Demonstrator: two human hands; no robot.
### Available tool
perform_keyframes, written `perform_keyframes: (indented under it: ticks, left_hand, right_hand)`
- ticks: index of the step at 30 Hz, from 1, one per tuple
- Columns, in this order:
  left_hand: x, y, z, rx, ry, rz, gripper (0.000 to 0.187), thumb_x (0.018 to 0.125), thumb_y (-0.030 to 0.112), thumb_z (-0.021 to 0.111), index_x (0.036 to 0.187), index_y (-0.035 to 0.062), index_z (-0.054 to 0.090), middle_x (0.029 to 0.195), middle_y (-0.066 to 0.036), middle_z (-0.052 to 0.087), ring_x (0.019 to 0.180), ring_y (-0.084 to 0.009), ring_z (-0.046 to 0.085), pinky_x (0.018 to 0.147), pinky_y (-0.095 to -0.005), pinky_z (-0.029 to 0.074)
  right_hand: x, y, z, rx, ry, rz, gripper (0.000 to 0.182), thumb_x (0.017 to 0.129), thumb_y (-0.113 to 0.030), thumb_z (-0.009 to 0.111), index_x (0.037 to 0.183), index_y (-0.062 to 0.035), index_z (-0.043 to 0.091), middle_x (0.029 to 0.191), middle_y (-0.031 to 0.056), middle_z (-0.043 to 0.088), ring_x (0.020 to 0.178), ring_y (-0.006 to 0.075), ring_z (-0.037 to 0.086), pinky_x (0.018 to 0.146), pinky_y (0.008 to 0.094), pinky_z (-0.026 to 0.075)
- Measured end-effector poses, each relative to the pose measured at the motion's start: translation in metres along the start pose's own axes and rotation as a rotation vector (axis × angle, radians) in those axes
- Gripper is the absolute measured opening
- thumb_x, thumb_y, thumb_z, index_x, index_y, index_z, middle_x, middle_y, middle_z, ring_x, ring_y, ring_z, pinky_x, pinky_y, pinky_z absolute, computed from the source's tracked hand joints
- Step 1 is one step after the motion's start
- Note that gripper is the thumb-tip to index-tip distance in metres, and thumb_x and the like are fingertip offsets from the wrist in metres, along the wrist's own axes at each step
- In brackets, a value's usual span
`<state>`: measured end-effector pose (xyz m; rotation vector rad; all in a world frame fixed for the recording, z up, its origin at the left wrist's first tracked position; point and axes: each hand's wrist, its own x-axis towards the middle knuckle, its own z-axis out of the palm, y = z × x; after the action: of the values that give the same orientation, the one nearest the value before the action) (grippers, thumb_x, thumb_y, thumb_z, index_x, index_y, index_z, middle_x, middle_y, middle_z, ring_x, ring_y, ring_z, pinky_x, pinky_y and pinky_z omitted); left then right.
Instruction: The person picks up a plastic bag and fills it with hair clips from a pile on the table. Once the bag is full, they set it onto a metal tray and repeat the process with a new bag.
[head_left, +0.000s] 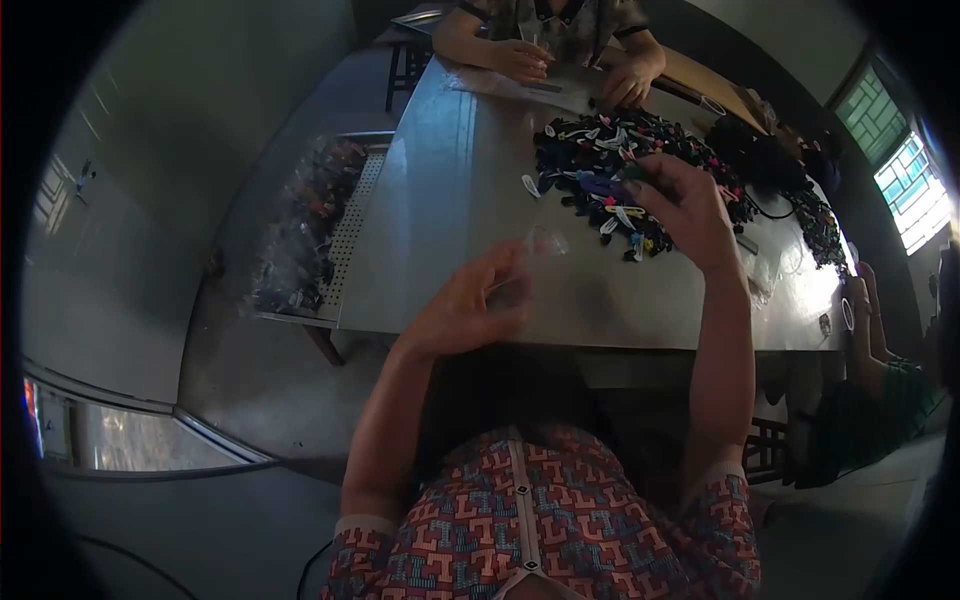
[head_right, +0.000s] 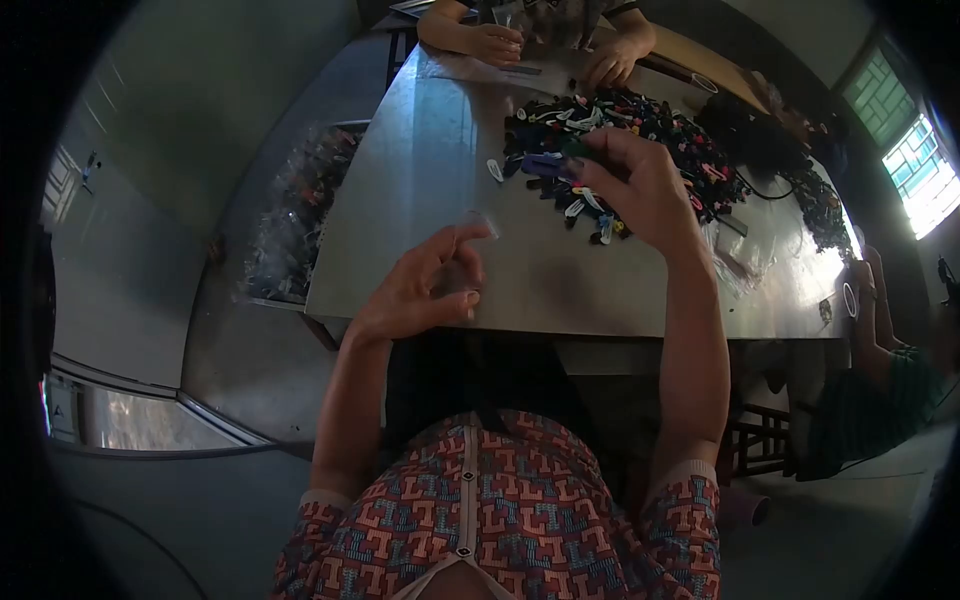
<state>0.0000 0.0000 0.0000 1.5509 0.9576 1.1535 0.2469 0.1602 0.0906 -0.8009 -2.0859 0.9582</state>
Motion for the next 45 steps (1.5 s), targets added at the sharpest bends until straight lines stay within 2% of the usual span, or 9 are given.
perform_keyframes:
  ticks: [3,8,11,15,20,27,35,39,45]
  left_hand:
    - [0.0,0.002,0.0,-0.117,0.022,-0.028,0.066,0.082,0.004,0.065,0.144,0.0031,0.044,0.092,0.005,0.048,0.093,-0.0066,0.049,0.095,-0.0251,0.041]
    - [0.001,0.001,0.004,-0.134,0.054,-0.015,0.065,0.08,0.002,0.066,0.142,0.0028,0.046,0.09,0.005,0.046,0.09,-0.0064,0.049,0.09,-0.0248,0.042]
    - [0.001,0.004,0.003,-0.121,0.025,-0.022,0.065,0.081,0.002,0.066,0.143,0.0028,0.046,0.091,0.005,0.047,0.09,-0.0066,0.048,0.091,-0.0245,0.042]
    - [0.0,0.009,0.004,-0.076,0.06,-0.027,0.064,0.082,0.0,0.066,0.142,0.0026,0.046,0.098,0.003,0.054,0.097,-0.008,0.053,0.095,-0.0262,0.043]
    - [-0.002,0.003,0.002,-0.152,0.019,-0.078,0.066,0.082,0.0,0.067,0.144,0.0024,0.043,0.124,-0.005,0.059,0.117,-0.0145,0.056,0.103,-0.0324,0.043]
    - [-0.002,0.004,0.002,-0.1,0.027,-0.02,0.068,0.082,0.002,0.068,0.145,0.0017,0.042,0.122,-0.006,0.059,0.117,-0.0142,0.055,0.104,-0.0319,0.042]
    - [-0.002,0.004,0.001,-0.093,0.04,-0.043,0.065,0.083,0.003,0.066,0.145,0.0045,0.044,0.111,-0.001,0.061,0.104,-0.0083,0.056,0.095,-0.0272,0.044]
    - [-0.002,0.004,0.001,-0.137,0.029,-0.089,0.066,0.083,0.003,0.067,0.145,0.0049,0.044,0.112,-0.001,0.061,0.106,-0.0093,0.057,0.097,-0.028,0.044]
    - [-0.002,0.004,0.0,-0.075,0.026,0.012,0.067,0.083,0.001,0.069,0.145,0.0054,0.044,0.115,-0.002,0.062,0.113,-0.0123,0.058,0.1,-0.029,0.045]
  right_hand:
    - [-0.033,-0.054,0.006,-0.059,-0.09,-0.062,0.019,0.092,-0.006,0.068,0.11,-0.0034,0.069,0.093,0.0045,0.071,0.085,0.0128,0.066,0.081,0.0265,0.051]
    - [-0.05,-0.092,0.027,-0.564,-0.108,-0.435,0.023,0.078,-0.001,0.074,0.1,-0.0041,0.07,0.09,0.0075,0.07,0.081,0.0209,0.065,0.075,0.0334,0.052]
    - [-0.053,-0.101,0.043,-0.705,-0.114,-0.458,0.024,0.076,-0.003,0.075,0.099,-0.0059,0.07,0.091,0.0081,0.069,0.083,0.0255,0.064,0.075,0.0378,0.052]
    - [-0.053,-0.097,0.062,-0.652,-0.126,-0.522,0.025,0.076,-0.004,0.075,0.1,-0.0074,0.071,0.09,0.0072,0.069,0.086,0.025,0.064,0.076,0.0384,0.052]
    - [-0.049,-0.093,0.066,-0.502,-0.092,-0.489,0.028,0.079,-0.002,0.073,0.106,-0.0075,0.072,0.096,0.0084,0.067,0.088,0.0254,0.065,0.078,0.0381,0.053]
    - [-0.054,-0.094,0.051,-0.509,-0.097,-0.403,0.033,0.081,0.001,0.071,0.113,-0.007,0.071,0.099,0.0082,0.066,0.085,0.0256,0.065,0.075,0.0371,0.053]
    - [-0.061,-0.101,0.06,-0.599,-0.011,-0.389,0.015,0.079,-0.005,0.074,0.092,-0.0081,0.068,0.086,0.0059,0.065,0.081,0.0255,0.064,0.071,0.0368,0.052]
    - [-0.056,-0.099,0.067,-0.655,-0.053,-0.452,0.017,0.079,-0.006,0.074,0.095,-0.0095,0.07,0.088,0.0058,0.066,0.08,0.0258,0.063,0.072,0.0376,0.052]
    - [-0.053,-0.09,0.086,-0.594,-0.046,-0.513,0.02,0.08,-0.006,0.074,0.1,-0.0098,0.073,0.089,0.0062,0.067,0.081,0.0251,0.064,0.073,0.0367,0.054]
